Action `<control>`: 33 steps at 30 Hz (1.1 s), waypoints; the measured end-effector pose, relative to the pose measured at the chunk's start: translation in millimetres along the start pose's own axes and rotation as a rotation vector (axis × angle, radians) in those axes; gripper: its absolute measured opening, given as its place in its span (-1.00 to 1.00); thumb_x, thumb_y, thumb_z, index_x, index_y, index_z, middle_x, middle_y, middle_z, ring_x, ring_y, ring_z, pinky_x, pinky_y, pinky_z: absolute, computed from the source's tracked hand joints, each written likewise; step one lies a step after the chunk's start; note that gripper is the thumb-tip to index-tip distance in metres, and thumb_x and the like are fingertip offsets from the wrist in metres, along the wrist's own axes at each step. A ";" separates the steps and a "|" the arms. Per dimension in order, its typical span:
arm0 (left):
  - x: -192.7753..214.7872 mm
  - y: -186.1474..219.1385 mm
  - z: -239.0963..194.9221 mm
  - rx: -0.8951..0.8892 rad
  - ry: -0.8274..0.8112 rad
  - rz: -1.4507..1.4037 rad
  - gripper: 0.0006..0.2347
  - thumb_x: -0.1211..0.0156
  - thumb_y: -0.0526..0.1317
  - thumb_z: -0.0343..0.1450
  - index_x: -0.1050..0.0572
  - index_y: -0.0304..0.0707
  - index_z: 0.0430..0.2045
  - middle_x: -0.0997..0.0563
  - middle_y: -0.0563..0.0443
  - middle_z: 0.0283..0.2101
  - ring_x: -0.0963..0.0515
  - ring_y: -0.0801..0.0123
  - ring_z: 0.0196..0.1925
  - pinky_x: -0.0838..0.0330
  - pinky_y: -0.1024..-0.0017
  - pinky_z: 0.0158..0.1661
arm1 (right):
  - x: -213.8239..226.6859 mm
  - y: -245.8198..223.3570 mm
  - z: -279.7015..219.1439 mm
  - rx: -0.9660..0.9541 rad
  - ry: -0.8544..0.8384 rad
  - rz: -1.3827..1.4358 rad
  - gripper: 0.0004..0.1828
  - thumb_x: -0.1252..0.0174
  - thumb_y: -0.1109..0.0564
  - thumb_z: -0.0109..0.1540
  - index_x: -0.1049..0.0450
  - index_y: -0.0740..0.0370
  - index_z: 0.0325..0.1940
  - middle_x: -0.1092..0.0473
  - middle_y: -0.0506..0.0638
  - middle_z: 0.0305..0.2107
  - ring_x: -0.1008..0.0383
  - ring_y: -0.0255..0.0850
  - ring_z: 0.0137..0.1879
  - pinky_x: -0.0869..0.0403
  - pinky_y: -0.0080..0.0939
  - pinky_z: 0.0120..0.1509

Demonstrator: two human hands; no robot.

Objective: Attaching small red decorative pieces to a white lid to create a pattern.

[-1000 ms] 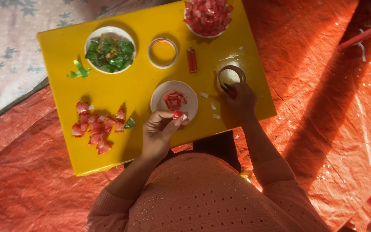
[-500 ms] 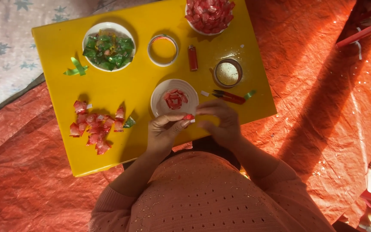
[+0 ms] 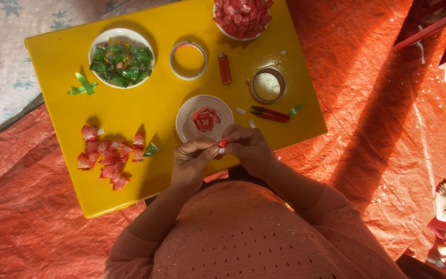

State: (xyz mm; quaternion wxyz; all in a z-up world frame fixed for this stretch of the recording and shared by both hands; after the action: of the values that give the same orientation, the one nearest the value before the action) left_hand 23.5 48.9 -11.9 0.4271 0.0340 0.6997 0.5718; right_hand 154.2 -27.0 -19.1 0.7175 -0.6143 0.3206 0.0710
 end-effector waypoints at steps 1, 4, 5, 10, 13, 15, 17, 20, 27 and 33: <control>-1.7 -1.2 0.2 -0.001 0.001 -0.001 -0.99 -0.30 -0.49 0.39 -0.62 -0.55 -0.41 -0.63 -0.25 -0.38 -0.62 0.31 -0.30 -0.60 0.35 -0.24 | 3.1 0.5 -0.2 -0.001 -0.001 -0.001 -0.88 -0.36 0.34 0.17 -0.60 0.34 -0.22 -0.45 0.19 -0.33 -0.47 -0.21 -0.25 -0.44 -0.25 -0.15; -4.7 -5.7 0.0 0.045 0.014 -0.055 -0.97 -0.28 -0.48 0.40 -0.62 -0.56 -0.39 -0.63 -0.28 -0.36 -0.63 0.29 -0.29 -0.61 0.34 -0.23 | 10.2 5.3 -0.8 -0.039 0.029 0.011 -0.91 -0.34 0.29 0.21 -0.60 0.29 -0.20 -0.44 0.13 -0.33 -0.43 -0.28 -0.27 -0.40 -0.34 -0.19; -5.0 -7.6 -0.2 0.070 0.030 -0.072 -0.96 -0.27 -0.48 0.41 -0.61 -0.57 -0.39 -0.63 -0.27 -0.36 -0.65 0.28 -0.29 -0.62 0.34 -0.23 | 10.9 7.0 -1.1 -0.054 0.037 0.048 -0.92 -0.31 0.28 0.23 -0.60 0.29 -0.19 -0.44 0.14 -0.33 -0.43 -0.28 -0.27 -0.41 -0.34 -0.21; -0.3 -19.5 -3.2 0.138 0.054 -0.075 -0.90 -0.26 -0.44 0.42 -0.61 -0.55 -0.26 -0.67 -0.28 -0.22 -0.70 0.24 -0.22 -0.65 0.38 -0.18 | 26.5 26.7 -3.2 -0.041 0.096 0.061 -0.84 -0.21 0.17 0.32 -0.53 0.35 -0.13 -0.42 0.17 -0.31 -0.49 -0.25 -0.27 -0.54 -0.33 -0.20; 4.1 -27.6 -6.2 0.154 0.064 -0.089 -0.87 -0.28 -0.44 0.41 -0.61 -0.48 -0.20 -0.67 -0.27 -0.08 -0.69 0.25 -0.14 -0.65 0.42 -0.15 | 12.7 -1.0 2.2 0.134 0.081 -0.160 -0.84 -0.22 0.17 0.33 -0.52 0.36 -0.12 -0.42 0.10 -0.34 -0.44 -0.30 -0.32 -0.52 -0.34 -0.28; 7.9 -32.4 -7.1 0.137 0.054 -0.075 -0.88 -0.28 -0.45 0.41 -0.62 -0.48 -0.21 -0.68 -0.26 -0.06 -0.67 0.29 -0.14 -0.62 0.45 -0.15 | 7.9 -19.9 2.8 0.329 0.069 -0.289 -0.90 -0.23 0.32 0.29 -0.48 0.40 -0.14 -0.41 0.14 -0.37 -0.47 -0.22 -0.36 -0.55 -0.26 -0.30; 7.3 -31.6 -6.4 0.127 0.057 -0.092 -0.88 -0.28 -0.46 0.41 -0.62 -0.47 -0.21 -0.68 -0.28 -0.06 -0.68 0.28 -0.14 -0.62 0.46 -0.15 | -3.8 -33.2 1.6 0.374 0.066 -0.362 -0.91 -0.22 0.34 0.28 -0.49 0.40 -0.13 -0.41 0.15 -0.35 -0.48 -0.20 -0.35 -0.55 -0.23 -0.29; 8.1 -31.9 -4.8 0.093 0.064 -0.136 -0.87 -0.28 -0.50 0.39 -0.62 -0.51 -0.21 -0.68 -0.32 -0.09 -0.68 0.25 -0.14 -0.62 0.45 -0.16 | -19.9 -49.7 -2.9 0.418 0.066 -0.498 -0.92 -0.23 0.33 0.28 -0.55 0.38 -0.14 -0.44 0.14 -0.31 -0.47 -0.25 -0.34 -0.51 -0.27 -0.29; 3.7 -16.1 -2.3 0.034 0.111 -0.153 -0.76 -0.33 -0.56 0.33 -0.58 -0.58 -0.13 -0.68 -0.32 -0.15 -0.67 0.23 -0.17 -0.64 0.45 -0.18 | -31.3 -51.0 -10.3 0.459 0.049 -0.619 -0.84 -0.28 0.30 0.24 -0.65 0.36 -0.11 -0.50 0.17 -0.31 -0.44 -0.28 -0.36 -0.46 -0.29 -0.30; 6.0 -13.0 -3.7 0.026 0.093 -0.133 -0.74 -0.34 -0.58 0.29 -0.59 -0.59 -0.15 -0.65 -0.24 -0.29 -0.65 0.34 -0.24 -0.64 0.48 -0.23 | -33.3 -49.9 -8.0 0.412 0.021 -0.556 -0.85 -0.26 0.33 0.24 -0.64 0.40 -0.11 -0.53 0.20 -0.34 -0.38 -0.35 -0.37 -0.38 -0.34 -0.32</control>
State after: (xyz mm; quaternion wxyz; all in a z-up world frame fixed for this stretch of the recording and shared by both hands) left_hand 23.1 44.8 -26.2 0.4305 -0.0335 0.7270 0.5339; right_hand 149.8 -36.4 40.5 0.8150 -0.5210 0.1561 -0.1998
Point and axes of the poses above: each hand's wrist, its own z-axis towards the middle knuckle, its own x-axis out of the back of the hand, y = z × x, the point moved 5 cm from there along z, towards the middle knuckle
